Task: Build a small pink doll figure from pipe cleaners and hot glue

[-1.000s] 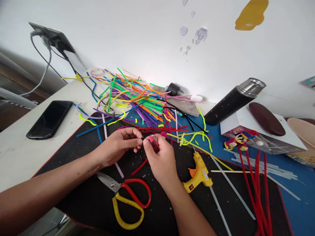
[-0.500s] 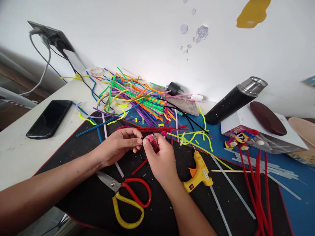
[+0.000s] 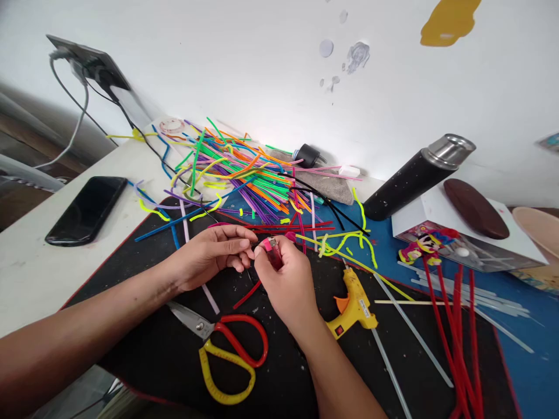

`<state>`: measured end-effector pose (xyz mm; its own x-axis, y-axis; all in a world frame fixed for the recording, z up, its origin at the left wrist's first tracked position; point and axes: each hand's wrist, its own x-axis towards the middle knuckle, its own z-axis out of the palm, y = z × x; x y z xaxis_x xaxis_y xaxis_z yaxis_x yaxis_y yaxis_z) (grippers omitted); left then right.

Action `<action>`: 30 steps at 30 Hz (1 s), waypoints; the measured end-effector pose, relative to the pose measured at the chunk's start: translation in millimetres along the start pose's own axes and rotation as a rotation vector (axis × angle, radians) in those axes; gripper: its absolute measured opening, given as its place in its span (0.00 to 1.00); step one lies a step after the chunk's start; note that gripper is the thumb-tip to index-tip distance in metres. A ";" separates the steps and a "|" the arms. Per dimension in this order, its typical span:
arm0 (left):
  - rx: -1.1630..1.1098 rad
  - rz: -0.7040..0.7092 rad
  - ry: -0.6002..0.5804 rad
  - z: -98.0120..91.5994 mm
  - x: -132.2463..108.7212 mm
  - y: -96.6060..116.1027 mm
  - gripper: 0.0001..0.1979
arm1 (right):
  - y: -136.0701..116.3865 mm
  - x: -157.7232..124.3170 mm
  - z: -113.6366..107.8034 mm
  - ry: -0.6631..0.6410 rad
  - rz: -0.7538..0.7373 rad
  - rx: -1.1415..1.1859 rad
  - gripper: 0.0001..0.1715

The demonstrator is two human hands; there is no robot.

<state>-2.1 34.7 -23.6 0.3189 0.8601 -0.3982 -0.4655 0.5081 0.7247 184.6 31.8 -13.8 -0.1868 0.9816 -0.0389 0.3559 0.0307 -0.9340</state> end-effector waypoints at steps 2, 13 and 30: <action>0.032 -0.003 -0.018 -1.6 0.3 2.5 0.22 | -0.5 0.2 -0.7 -0.011 0.005 0.004 0.11; 0.503 0.031 -0.120 -7.8 -4.8 21.2 0.22 | -1.9 0.7 -0.4 -0.073 0.010 0.004 0.10; 0.662 0.044 -0.153 -8.9 -6.0 24.3 0.21 | -3.0 -0.9 1.5 -0.153 0.035 -0.057 0.09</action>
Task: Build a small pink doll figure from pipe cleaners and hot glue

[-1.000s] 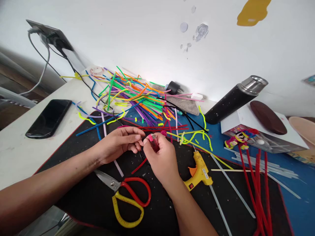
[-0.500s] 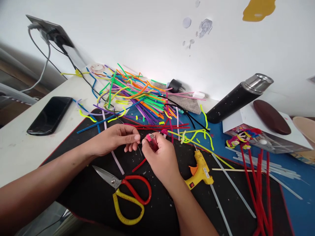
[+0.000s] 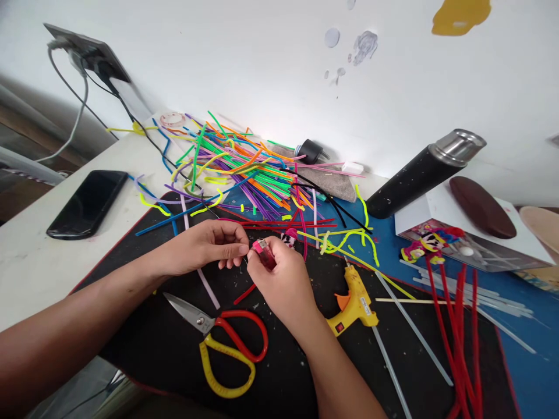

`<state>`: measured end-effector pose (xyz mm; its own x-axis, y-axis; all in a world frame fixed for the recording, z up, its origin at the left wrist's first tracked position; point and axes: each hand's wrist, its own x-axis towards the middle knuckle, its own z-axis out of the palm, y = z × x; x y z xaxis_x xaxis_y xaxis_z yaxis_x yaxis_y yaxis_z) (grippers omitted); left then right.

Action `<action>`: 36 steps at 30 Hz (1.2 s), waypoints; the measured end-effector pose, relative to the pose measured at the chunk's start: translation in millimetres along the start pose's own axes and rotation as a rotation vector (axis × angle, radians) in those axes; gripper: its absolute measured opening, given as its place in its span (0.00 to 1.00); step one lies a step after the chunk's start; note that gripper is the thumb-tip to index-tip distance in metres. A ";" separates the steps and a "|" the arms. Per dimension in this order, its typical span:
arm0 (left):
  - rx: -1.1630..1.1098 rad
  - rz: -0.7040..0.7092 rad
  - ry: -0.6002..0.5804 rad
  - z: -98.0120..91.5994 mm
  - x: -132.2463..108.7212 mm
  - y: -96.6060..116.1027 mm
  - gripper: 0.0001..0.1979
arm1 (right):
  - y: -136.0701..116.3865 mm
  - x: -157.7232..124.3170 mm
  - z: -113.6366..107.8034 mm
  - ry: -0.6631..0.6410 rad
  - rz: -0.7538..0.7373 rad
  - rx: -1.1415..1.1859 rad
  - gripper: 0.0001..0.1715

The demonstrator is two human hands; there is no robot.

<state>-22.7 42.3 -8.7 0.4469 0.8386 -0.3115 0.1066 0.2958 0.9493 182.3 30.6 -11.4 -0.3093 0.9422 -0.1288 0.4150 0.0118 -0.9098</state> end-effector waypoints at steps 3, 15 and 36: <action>0.009 0.004 0.014 0.7 -0.2 -2.7 0.20 | 1.4 -0.7 0.4 -0.011 0.006 0.009 0.09; -0.140 0.063 0.132 -0.8 -1.2 0.7 0.21 | 2.1 -0.1 -6.1 0.038 0.013 0.125 0.16; -0.169 0.065 0.145 -0.7 0.8 -2.1 0.21 | -1.9 -2.0 -4.0 -0.010 -0.061 0.096 0.16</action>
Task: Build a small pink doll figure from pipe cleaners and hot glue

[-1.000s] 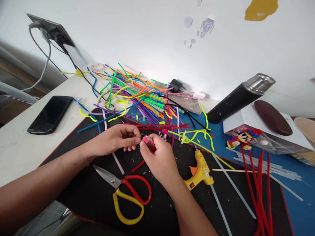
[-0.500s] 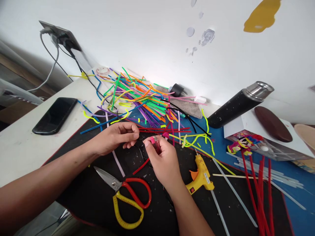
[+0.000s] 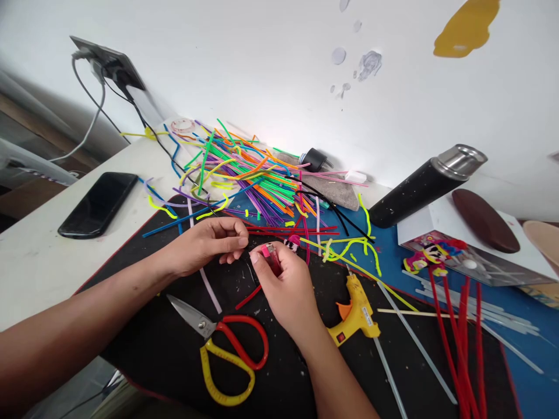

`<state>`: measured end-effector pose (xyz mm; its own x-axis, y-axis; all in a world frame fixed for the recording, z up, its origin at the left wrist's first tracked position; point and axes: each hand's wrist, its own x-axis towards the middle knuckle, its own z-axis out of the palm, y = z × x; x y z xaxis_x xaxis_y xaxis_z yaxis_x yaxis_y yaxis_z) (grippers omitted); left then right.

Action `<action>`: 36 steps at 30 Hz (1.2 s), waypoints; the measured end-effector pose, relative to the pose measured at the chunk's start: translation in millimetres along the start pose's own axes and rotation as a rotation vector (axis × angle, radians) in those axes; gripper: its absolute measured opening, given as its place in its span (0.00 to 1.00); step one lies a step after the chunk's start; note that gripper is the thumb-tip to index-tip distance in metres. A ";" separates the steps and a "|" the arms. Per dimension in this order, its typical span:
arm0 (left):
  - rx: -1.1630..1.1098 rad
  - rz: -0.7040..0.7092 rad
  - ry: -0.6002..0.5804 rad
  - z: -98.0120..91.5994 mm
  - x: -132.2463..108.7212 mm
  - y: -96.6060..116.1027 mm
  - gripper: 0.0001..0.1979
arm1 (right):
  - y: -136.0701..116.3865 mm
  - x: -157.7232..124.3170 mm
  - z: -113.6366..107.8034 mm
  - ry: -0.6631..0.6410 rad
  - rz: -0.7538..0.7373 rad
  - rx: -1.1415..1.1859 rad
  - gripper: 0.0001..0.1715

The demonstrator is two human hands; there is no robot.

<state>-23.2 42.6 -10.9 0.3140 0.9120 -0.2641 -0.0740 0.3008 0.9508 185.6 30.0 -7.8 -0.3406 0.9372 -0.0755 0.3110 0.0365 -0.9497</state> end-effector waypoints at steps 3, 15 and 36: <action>-0.001 -0.003 -0.012 0.2 0.1 -1.3 0.20 | -0.9 -0.1 0.6 0.000 0.005 -0.001 0.15; 0.105 -0.044 -0.080 0.4 -2.5 0.0 0.19 | 0.8 0.3 0.6 -0.024 0.025 -0.008 0.15; 0.098 -0.056 -0.088 1.1 -1.5 0.8 0.23 | -1.2 -0.3 1.4 -0.031 0.058 0.003 0.14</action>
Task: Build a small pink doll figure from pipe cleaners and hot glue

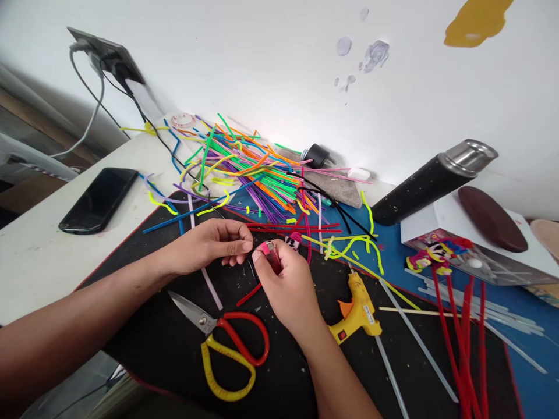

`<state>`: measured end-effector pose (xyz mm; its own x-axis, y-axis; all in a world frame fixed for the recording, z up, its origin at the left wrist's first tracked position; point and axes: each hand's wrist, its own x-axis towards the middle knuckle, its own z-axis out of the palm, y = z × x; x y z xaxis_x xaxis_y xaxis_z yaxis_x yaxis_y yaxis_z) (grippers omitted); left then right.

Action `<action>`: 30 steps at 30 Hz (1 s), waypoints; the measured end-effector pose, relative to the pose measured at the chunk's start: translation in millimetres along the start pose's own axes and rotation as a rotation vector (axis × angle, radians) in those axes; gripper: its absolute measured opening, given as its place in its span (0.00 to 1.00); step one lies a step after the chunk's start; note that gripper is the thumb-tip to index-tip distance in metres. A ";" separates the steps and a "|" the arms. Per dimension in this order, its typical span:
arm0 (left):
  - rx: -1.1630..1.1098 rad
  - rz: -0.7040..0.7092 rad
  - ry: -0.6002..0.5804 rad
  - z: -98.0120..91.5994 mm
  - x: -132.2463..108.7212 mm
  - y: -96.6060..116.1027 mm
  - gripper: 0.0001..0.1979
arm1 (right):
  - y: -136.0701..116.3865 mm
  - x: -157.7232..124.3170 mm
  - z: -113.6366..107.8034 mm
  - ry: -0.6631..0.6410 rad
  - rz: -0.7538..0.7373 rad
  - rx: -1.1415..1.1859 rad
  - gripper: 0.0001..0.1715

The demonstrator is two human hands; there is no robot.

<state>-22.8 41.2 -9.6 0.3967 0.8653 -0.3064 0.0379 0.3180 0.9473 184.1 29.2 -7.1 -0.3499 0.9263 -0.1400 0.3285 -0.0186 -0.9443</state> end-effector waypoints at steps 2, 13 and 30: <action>-0.004 0.000 0.002 0.3 0.1 0.1 0.24 | 0.2 -0.4 0.0 -0.005 0.005 0.013 0.14; -0.054 0.033 -0.006 1.8 0.1 -1.0 0.22 | 3.3 1.3 0.8 -0.011 0.015 0.027 0.13; -0.478 -0.097 -0.022 4.6 7.0 -11.4 0.21 | 5.6 1.8 -1.2 0.040 0.024 0.054 0.13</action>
<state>-16.2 41.8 -22.1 0.4318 0.8159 -0.3845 -0.3477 0.5439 0.7637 186.4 31.2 -12.3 -0.3063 0.9397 -0.1521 0.2882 -0.0607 -0.9556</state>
